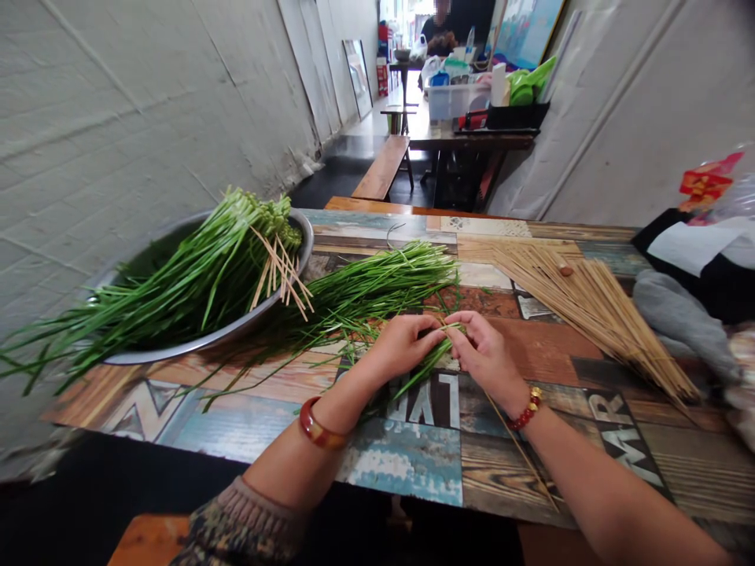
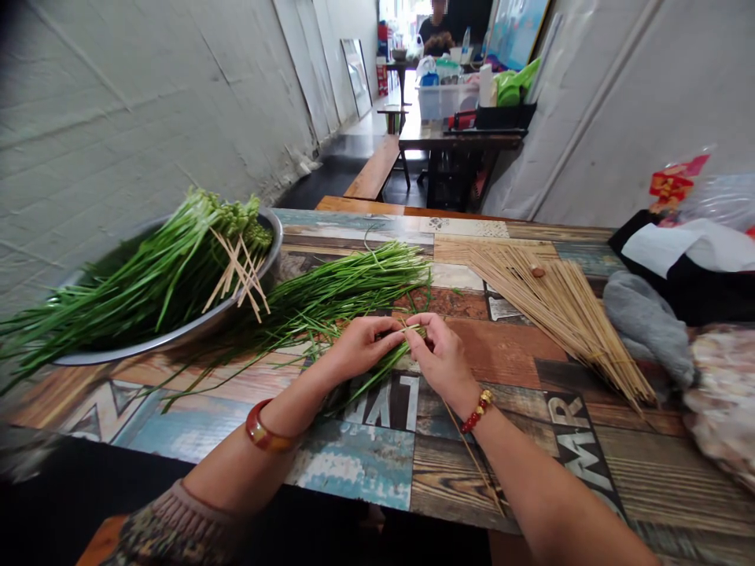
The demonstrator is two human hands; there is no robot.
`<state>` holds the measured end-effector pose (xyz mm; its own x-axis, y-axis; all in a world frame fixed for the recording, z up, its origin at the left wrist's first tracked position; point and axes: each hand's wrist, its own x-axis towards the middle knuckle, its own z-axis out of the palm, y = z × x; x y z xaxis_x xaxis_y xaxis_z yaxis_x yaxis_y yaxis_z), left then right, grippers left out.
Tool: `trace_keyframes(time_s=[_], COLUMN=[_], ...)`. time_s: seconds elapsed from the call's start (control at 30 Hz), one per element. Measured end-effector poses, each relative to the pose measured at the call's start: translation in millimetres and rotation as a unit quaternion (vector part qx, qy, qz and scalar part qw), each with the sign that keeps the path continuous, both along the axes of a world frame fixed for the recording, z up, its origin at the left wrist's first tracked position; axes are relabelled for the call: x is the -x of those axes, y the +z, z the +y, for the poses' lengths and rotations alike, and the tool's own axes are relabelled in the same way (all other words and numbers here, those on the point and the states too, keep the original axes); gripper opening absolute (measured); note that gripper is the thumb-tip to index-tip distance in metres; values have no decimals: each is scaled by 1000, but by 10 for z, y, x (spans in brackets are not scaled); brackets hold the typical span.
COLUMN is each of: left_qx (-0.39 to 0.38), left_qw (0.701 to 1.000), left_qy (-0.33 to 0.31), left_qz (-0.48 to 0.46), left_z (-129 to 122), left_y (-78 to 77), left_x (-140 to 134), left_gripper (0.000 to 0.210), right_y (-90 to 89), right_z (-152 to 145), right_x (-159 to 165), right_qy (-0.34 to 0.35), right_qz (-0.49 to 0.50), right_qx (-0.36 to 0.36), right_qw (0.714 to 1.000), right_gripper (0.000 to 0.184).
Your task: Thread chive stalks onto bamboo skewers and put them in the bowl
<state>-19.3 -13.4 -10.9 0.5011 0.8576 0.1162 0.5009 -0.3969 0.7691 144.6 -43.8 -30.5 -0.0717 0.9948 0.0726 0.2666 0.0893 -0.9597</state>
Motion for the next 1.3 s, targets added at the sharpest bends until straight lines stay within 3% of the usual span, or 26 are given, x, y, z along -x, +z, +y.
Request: trace_keyframes(time_s=[0.43,0.5,0.63,0.7,0.83,1.03,1.3], left_qx=[41,55,52,48,34,-54,-62], left_qw=[999,996,974,966,983,996,990], left_qy=[1,35,168,197,161,58,86], left_qz=[-28,-57,-146,-162,-82,49,94], left_z=[28,52,121,126,43,-81,-101], left_y=[-14,28,164,215,215,142,130], left_x=[5,51,215,293,314,85,-46], left_gripper=[24,25,29,30,28,24,24], right_y=[-14,-14,-46,-70,-82,-17,-33], right_z=[49,56,75,81,71,36,69], right_x=[10,8,0,-5,-23,-58,-56], right_qy=[2,1,-3,-5,8,38,23], right_qz=[18,26,37,44,64,130,140], right_qx=[27,24,18,14,13,38,49], right_qw=[999,999,999,999,998,990,989], right_gripper=[26,25,25,26,34,44,40])
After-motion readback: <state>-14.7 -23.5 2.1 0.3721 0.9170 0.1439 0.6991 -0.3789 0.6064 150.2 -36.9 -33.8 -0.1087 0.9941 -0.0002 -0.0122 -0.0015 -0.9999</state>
